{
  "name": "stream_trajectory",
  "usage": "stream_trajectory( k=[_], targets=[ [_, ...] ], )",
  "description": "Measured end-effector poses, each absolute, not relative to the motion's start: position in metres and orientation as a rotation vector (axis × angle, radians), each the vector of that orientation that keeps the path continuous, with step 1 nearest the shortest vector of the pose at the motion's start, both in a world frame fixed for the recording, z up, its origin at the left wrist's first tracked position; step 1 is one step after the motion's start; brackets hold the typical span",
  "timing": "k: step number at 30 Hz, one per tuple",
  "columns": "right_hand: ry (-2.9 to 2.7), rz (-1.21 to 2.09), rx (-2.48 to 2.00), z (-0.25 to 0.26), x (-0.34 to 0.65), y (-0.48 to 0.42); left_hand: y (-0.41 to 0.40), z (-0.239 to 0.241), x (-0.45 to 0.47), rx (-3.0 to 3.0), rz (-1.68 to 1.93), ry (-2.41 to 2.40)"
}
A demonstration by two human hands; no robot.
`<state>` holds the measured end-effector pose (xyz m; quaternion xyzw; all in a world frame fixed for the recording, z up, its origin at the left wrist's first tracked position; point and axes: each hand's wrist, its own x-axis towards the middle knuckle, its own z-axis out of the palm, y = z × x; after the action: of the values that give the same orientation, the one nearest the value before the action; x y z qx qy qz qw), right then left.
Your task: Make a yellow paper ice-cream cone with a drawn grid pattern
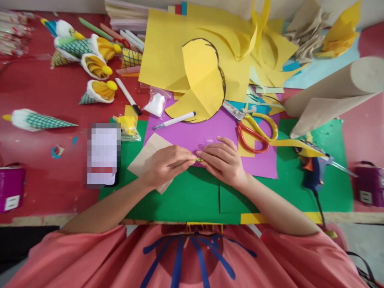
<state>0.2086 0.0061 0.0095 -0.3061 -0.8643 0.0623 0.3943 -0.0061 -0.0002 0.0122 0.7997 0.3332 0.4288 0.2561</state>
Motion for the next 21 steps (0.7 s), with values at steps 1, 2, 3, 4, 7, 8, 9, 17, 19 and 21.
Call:
stream_trajectory(
  k=[1, 2, 3, 4, 7, 8, 9, 17, 19, 21],
  targets=[
    [-2.191, 0.128, -0.790, 0.0097, 0.2083, 0.0061, -0.0004, 0.0116, -0.0060, 2.177, 1.169, 0.914],
    [-2.188, 0.104, -0.804, 0.0099, 0.2080, 0.0061, -0.0006, 0.0110, -0.0058, 2.187, 1.174, 0.927],
    [-2.186, 0.084, -0.814, 0.0100, 0.2077, 0.0062, -0.0008, 0.0105, -0.0056, 2.197, 1.178, 0.944],
    [-2.186, 0.069, -0.820, 0.0102, 0.2074, 0.0062, -0.0011, 0.0100, -0.0054, 2.207, 1.182, 0.963],
    [-2.195, 0.059, -0.820, 0.0105, 0.2066, 0.0059, -0.0019, 0.0097, -0.0048, 2.229, 1.175, 1.010],
    [-2.197, 0.064, -0.819, 0.0106, 0.2065, 0.0057, -0.0020, 0.0097, -0.0047, 2.232, 1.169, 1.019],
    [-2.196, 0.069, -0.818, 0.0106, 0.2064, 0.0056, -0.0021, 0.0098, -0.0047, 2.234, 1.162, 1.025],
    [-2.177, 0.117, -0.811, 0.0087, 0.2080, 0.0070, -0.0003, 0.0063, -0.0061, 2.346, 1.148, 0.950],
    [-2.173, 0.120, -0.818, 0.0085, 0.2078, 0.0071, -0.0003, 0.0060, -0.0066, 2.364, 1.130, 0.911],
    [-2.170, 0.113, -0.823, 0.0087, 0.2072, 0.0070, -0.0006, 0.0062, -0.0068, 2.370, 1.119, 0.913]
  ],
)
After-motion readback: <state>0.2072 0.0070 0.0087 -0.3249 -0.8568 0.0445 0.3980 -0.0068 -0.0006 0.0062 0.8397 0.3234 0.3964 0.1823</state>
